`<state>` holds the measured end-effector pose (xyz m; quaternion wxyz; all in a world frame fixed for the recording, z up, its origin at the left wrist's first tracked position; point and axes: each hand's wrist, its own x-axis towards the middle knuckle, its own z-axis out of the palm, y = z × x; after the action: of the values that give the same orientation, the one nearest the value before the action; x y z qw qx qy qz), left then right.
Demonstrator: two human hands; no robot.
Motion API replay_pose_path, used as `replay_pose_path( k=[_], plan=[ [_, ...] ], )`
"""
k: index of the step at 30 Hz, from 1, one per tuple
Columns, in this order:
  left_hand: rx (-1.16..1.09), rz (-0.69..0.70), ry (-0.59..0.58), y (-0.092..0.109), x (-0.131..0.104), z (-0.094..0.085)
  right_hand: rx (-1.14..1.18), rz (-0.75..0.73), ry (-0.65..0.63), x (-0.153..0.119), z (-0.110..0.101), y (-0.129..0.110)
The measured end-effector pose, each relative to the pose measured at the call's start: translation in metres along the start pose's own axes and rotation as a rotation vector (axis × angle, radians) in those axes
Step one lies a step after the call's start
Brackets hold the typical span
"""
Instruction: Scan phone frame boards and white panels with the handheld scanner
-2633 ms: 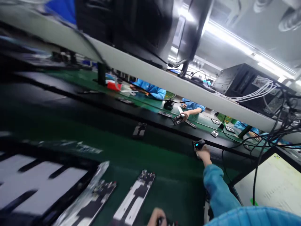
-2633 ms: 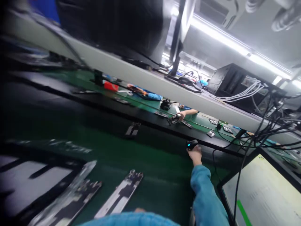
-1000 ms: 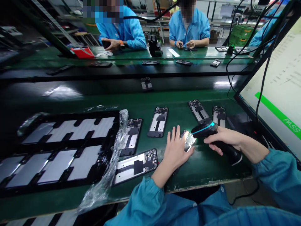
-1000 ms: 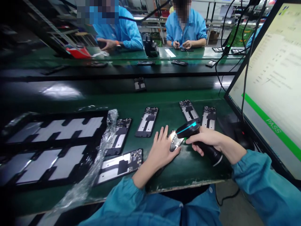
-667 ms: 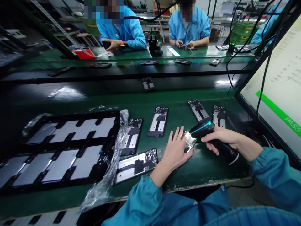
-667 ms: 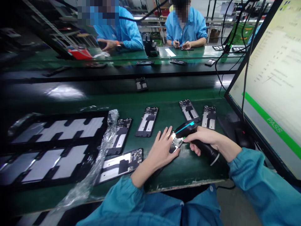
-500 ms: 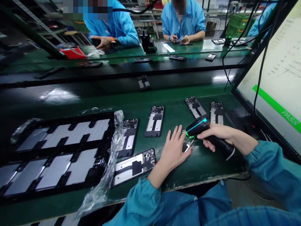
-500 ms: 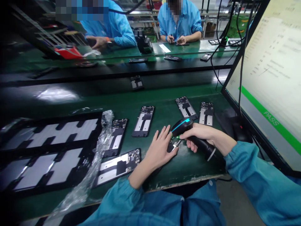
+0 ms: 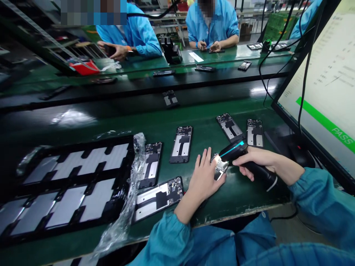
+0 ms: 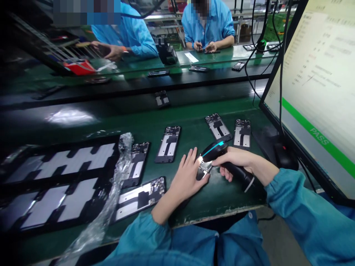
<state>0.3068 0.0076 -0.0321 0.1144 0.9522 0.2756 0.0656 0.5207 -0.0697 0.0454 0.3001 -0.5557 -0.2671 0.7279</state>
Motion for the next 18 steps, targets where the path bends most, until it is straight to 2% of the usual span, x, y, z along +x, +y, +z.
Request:
replay_pose_path(
  k=[18],
  plan=[
    [0.027,-0.025,0.016,0.004,-0.003,0.004,0.037,-0.058,0.082,-0.013,0.01,0.01]
  ],
)
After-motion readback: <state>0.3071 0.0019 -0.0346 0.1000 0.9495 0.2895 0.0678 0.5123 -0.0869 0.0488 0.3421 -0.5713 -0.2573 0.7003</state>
